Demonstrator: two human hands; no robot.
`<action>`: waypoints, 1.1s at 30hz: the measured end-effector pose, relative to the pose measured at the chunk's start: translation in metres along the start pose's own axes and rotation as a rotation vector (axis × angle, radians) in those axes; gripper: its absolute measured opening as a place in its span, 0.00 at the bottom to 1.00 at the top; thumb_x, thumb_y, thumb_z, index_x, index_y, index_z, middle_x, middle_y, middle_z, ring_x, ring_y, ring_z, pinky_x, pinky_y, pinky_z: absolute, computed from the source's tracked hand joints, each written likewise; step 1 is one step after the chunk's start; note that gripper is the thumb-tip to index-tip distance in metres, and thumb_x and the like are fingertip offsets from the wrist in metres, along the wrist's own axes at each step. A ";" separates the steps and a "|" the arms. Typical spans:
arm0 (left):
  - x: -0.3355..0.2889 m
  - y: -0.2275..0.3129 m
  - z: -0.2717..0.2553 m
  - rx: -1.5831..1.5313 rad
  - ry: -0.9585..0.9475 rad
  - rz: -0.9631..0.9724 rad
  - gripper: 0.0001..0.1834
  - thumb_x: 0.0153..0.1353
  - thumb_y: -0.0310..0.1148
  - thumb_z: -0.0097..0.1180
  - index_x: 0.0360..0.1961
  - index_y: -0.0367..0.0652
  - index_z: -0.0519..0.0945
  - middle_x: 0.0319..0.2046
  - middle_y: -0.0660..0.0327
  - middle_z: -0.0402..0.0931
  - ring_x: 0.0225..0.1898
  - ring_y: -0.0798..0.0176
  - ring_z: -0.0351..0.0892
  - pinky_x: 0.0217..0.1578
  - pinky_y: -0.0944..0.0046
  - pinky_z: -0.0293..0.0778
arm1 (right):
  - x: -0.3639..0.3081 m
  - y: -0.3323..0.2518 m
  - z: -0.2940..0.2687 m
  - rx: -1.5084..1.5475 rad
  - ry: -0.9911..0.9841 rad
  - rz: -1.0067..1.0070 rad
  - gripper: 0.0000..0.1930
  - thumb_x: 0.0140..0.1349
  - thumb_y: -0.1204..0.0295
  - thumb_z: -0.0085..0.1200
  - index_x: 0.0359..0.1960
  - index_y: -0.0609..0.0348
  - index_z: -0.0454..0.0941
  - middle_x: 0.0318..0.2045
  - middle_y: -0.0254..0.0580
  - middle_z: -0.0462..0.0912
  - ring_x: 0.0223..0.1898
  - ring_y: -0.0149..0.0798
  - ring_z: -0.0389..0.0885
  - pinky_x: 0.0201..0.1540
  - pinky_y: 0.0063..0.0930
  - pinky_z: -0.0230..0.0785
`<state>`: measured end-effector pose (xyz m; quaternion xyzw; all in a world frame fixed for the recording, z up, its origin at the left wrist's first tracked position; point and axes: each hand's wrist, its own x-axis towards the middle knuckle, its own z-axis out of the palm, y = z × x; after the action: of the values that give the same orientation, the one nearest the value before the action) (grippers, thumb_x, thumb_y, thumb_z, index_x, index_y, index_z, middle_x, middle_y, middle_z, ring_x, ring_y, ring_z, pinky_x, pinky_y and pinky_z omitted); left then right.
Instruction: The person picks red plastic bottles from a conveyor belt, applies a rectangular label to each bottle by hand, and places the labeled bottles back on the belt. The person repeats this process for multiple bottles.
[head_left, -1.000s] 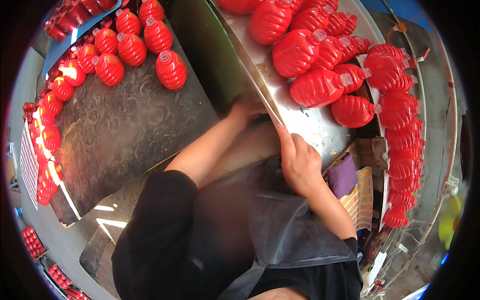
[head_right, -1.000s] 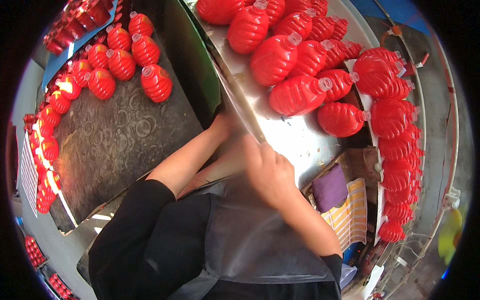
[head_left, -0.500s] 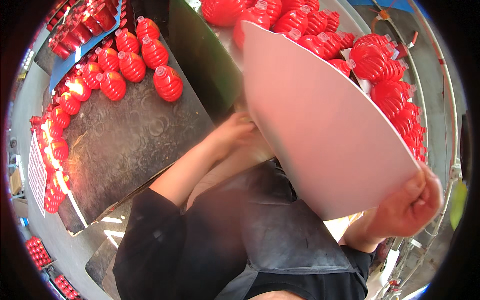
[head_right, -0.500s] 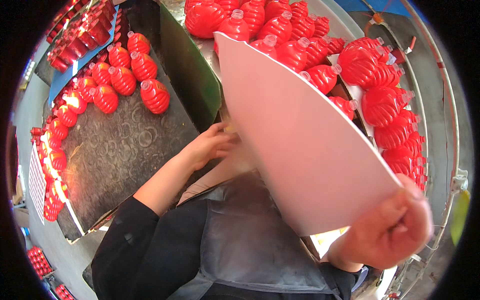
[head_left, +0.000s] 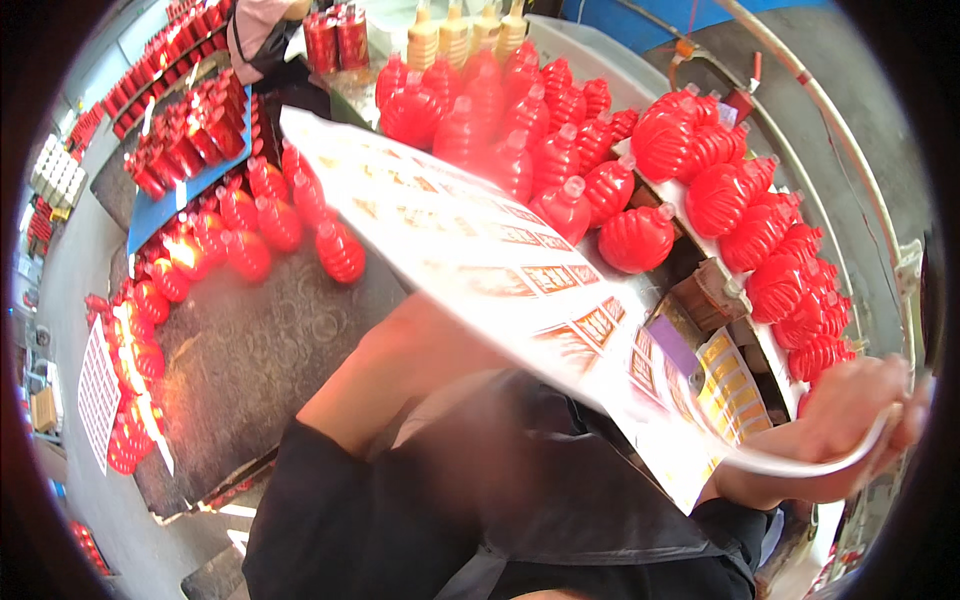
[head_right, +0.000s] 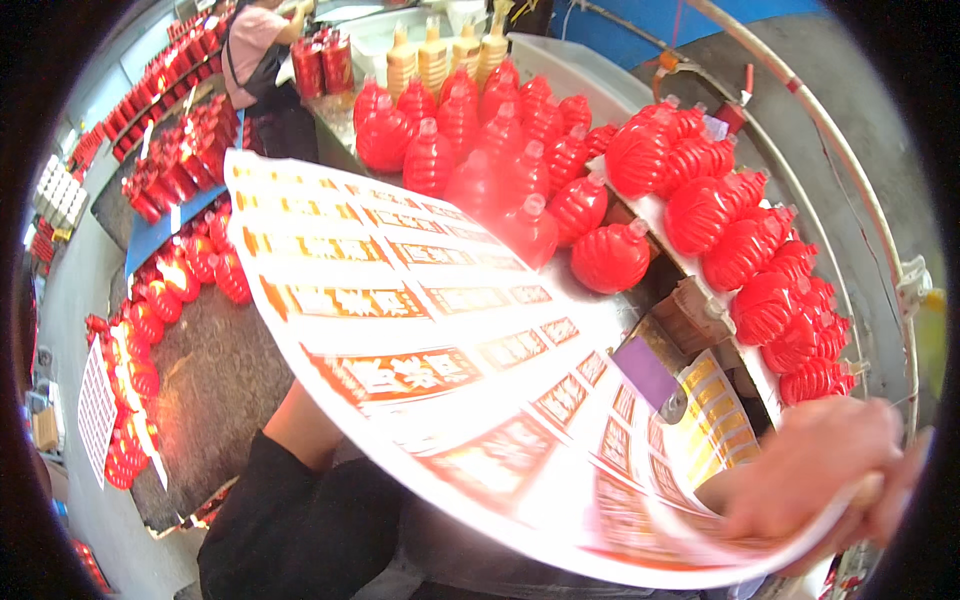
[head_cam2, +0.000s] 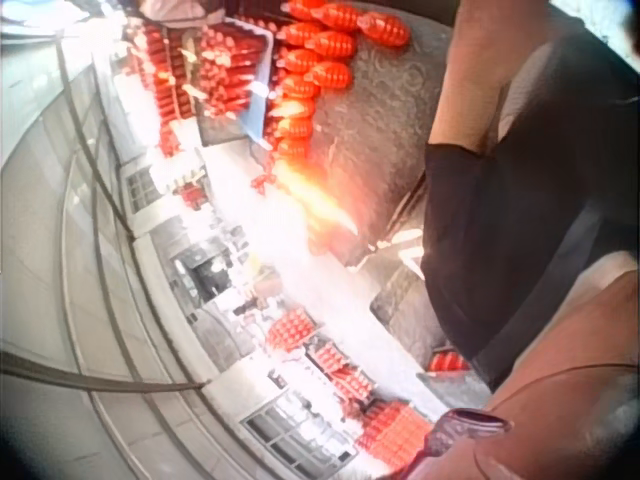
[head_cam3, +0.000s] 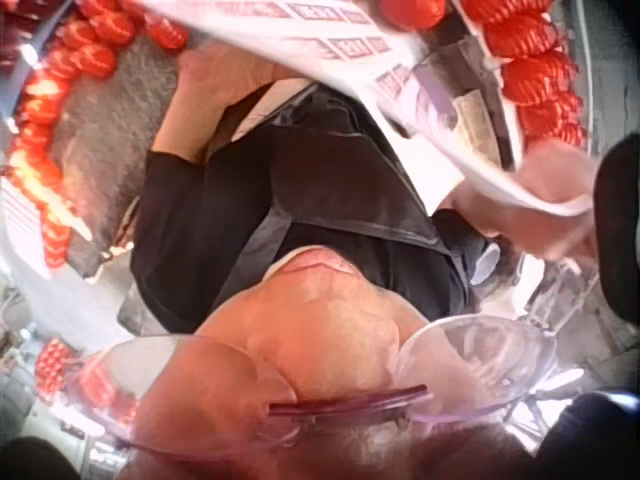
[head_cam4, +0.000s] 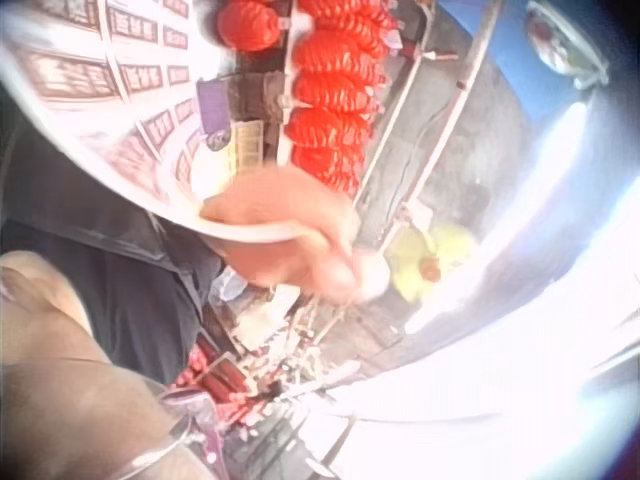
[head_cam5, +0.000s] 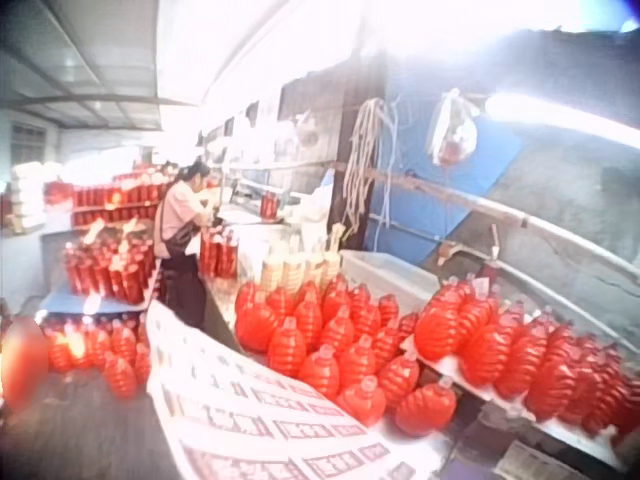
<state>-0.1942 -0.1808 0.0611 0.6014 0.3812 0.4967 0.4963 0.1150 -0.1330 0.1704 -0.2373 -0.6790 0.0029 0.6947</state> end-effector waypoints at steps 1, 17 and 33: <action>-0.001 0.005 0.006 -0.239 0.017 0.114 0.44 0.61 0.59 0.63 0.72 0.45 0.68 0.74 0.55 0.65 0.78 0.54 0.57 0.77 0.39 0.52 | 0.000 -0.002 0.002 0.102 -0.123 0.064 0.21 0.73 0.61 0.52 0.60 0.63 0.76 0.33 0.48 0.83 0.28 0.46 0.80 0.30 0.33 0.74; -0.097 0.024 -0.046 -0.584 0.393 -0.232 0.35 0.57 0.23 0.56 0.69 0.26 0.68 0.64 0.42 0.75 0.63 0.45 0.79 0.65 0.51 0.75 | -0.047 -0.037 0.056 1.179 -1.534 0.329 0.15 0.74 0.73 0.50 0.60 0.54 0.73 0.49 0.52 0.85 0.49 0.58 0.85 0.51 0.45 0.77; -0.011 -0.029 -0.133 -0.356 0.535 0.202 0.42 0.51 0.24 0.59 0.70 0.27 0.65 0.63 0.43 0.75 0.60 0.46 0.82 0.60 0.51 0.81 | -0.066 0.081 0.093 0.924 -0.567 1.079 0.28 0.69 0.70 0.57 0.68 0.62 0.65 0.50 0.43 0.83 0.40 0.36 0.87 0.31 0.27 0.84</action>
<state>-0.3251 -0.1558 0.0322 0.3883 0.3436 0.7425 0.4241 0.0482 -0.0525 0.0778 -0.2114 -0.5513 0.6863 0.4247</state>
